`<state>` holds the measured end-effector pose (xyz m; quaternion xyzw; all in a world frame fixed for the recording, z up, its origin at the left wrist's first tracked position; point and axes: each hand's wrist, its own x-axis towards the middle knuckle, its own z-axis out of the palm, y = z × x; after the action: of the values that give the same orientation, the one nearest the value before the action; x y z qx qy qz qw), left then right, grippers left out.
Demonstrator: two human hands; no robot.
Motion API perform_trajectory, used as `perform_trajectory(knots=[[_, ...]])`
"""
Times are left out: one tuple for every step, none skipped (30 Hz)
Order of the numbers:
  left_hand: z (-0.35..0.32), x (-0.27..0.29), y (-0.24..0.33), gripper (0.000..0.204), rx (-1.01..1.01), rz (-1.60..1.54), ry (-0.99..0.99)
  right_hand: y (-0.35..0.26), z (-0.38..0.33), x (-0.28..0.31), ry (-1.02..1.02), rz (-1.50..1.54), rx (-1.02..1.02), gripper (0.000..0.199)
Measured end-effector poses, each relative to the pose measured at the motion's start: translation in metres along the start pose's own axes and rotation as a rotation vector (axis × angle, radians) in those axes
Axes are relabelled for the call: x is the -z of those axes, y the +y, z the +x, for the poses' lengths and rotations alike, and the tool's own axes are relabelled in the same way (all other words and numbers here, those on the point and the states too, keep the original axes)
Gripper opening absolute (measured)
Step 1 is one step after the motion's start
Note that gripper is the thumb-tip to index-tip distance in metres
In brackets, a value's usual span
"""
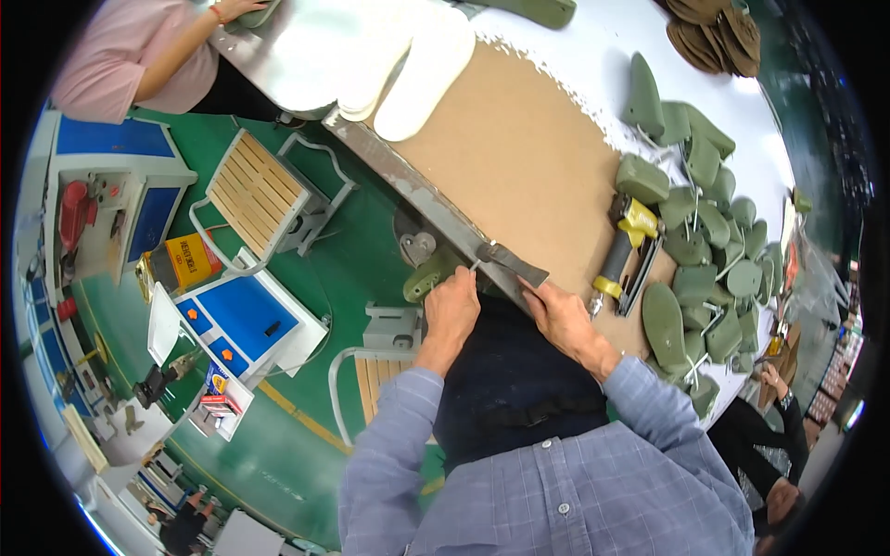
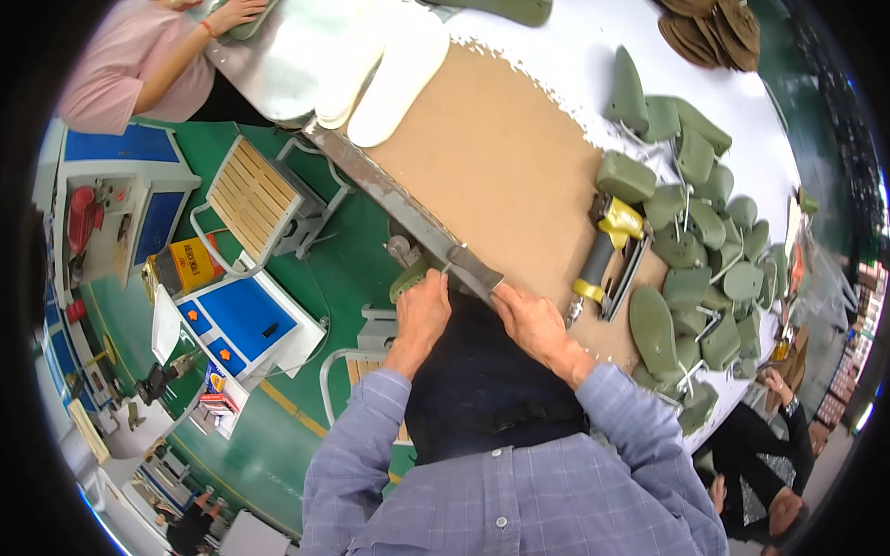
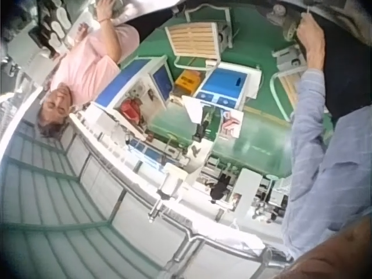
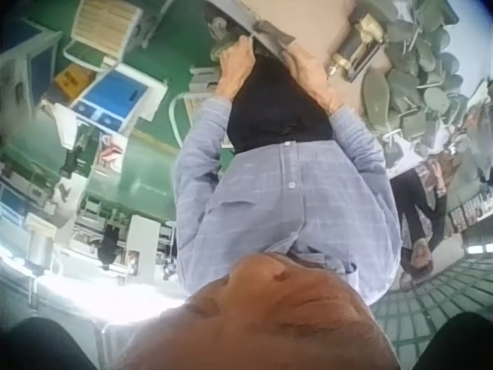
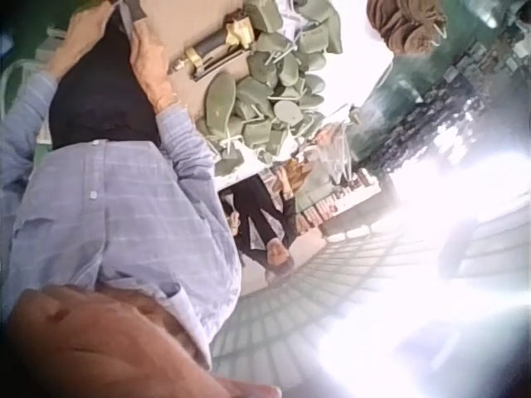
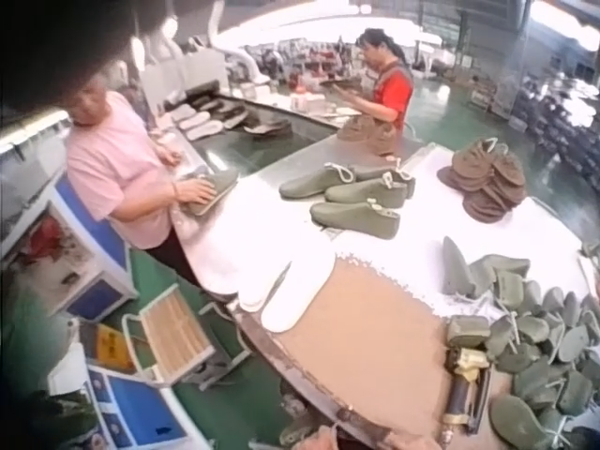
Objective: The person is assembling shoes by attaching soles to shoe lasts and securing them with tools.
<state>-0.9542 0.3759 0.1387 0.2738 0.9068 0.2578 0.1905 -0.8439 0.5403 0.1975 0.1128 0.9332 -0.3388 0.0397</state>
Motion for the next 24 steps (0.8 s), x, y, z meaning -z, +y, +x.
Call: perform_trajectory(knots=[[-0.001,-0.004,0.0,0.022,0.036,-0.017,-0.012,-0.002,0.009,0.006,0.062,0.066,0.004,0.053],[-0.005,-0.005,0.0,0.022,0.05,-0.016,-0.008,-0.012,0.01,0.012,0.122,0.137,-0.004,0.052],[-0.006,-0.007,-0.001,0.024,0.042,0.003,0.016,-0.024,0.009,0.023,0.118,0.149,0.035,0.051],[-0.003,-0.009,-0.002,0.026,0.033,0.021,0.047,-0.036,0.009,0.038,0.109,0.15,0.048,0.051],[-0.005,-0.009,-0.003,0.026,0.02,0.051,0.075,-0.05,0.005,0.053,0.11,0.175,0.105,0.049],[-0.006,-0.007,-0.002,0.026,0.026,0.05,0.08,-0.057,0.002,0.06,0.114,0.198,0.162,0.048],[-0.004,-0.004,0.001,0.027,-0.013,0.005,0.103,-0.043,-0.001,0.051,0.262,0.303,0.353,0.046],[-0.003,-0.003,0.002,0.027,-0.05,-0.039,0.123,-0.035,-0.003,0.041,0.264,0.3,0.354,0.046],[-0.002,-0.002,0.004,0.027,-0.053,-0.04,0.124,-0.027,-0.004,0.03,0.09,0.13,0.196,0.045],[0.0,-0.002,0.005,0.027,-0.021,-0.003,0.073,-0.015,-0.006,0.015,-0.084,-0.037,0.04,0.044],[0.004,-0.001,0.01,0.027,-0.006,0.026,0.02,0.015,-0.013,-0.009,-0.034,-0.014,-0.009,0.038],[0.011,0.0,0.005,0.027,0.002,0.035,0.032,0.011,-0.001,-0.006,-0.034,-0.009,0.007,0.038],[0.014,-0.001,0.004,0.028,0.025,0.046,0.023,0.0,0.009,0.006,-0.078,-0.005,-0.052,0.028],[0.012,0.0,0.007,0.029,0.033,0.053,-0.002,-0.01,0.009,0.013,-0.114,-0.002,-0.132,0.02],[0.004,0.004,0.008,0.03,0.055,0.023,-0.032,-0.014,0.003,0.011,-0.062,0.061,-0.105,0.015],[0.006,0.006,0.007,0.03,0.052,0.025,-0.028,-0.011,0.002,0.01,-0.057,0.061,-0.102,0.015],[0.007,0.008,0.006,0.03,0.07,-0.012,-0.086,-0.007,0.0,0.008,0.018,0.103,-0.047,0.025],[0.009,0.01,0.005,0.03,0.088,-0.05,-0.144,-0.005,0.0,0.007,0.094,0.145,0.007,0.037],[0.009,0.011,0.003,0.03,0.091,-0.049,-0.15,-0.01,-0.001,0.013,0.091,0.148,0.002,0.037],[0.012,0.014,0.002,0.031,0.095,-0.05,-0.162,-0.021,0.001,0.026,0.087,0.152,0.007,0.043],[0.011,0.015,0.0,0.033,0.101,-0.052,-0.173,-0.026,0.001,0.032,0.083,0.156,0.013,0.049],[0.013,0.017,0.0,0.033,0.094,-0.053,-0.175,-0.023,0.0,0.031,0.088,0.153,0.009,0.049],[0.014,0.018,0.001,0.032,0.112,-0.074,-0.192,-0.017,-0.003,0.026,0.133,0.16,0.108,0.052],[0.015,0.019,0.002,0.032,0.13,-0.096,-0.208,-0.01,-0.005,0.02,0.178,0.166,0.208,0.055]])
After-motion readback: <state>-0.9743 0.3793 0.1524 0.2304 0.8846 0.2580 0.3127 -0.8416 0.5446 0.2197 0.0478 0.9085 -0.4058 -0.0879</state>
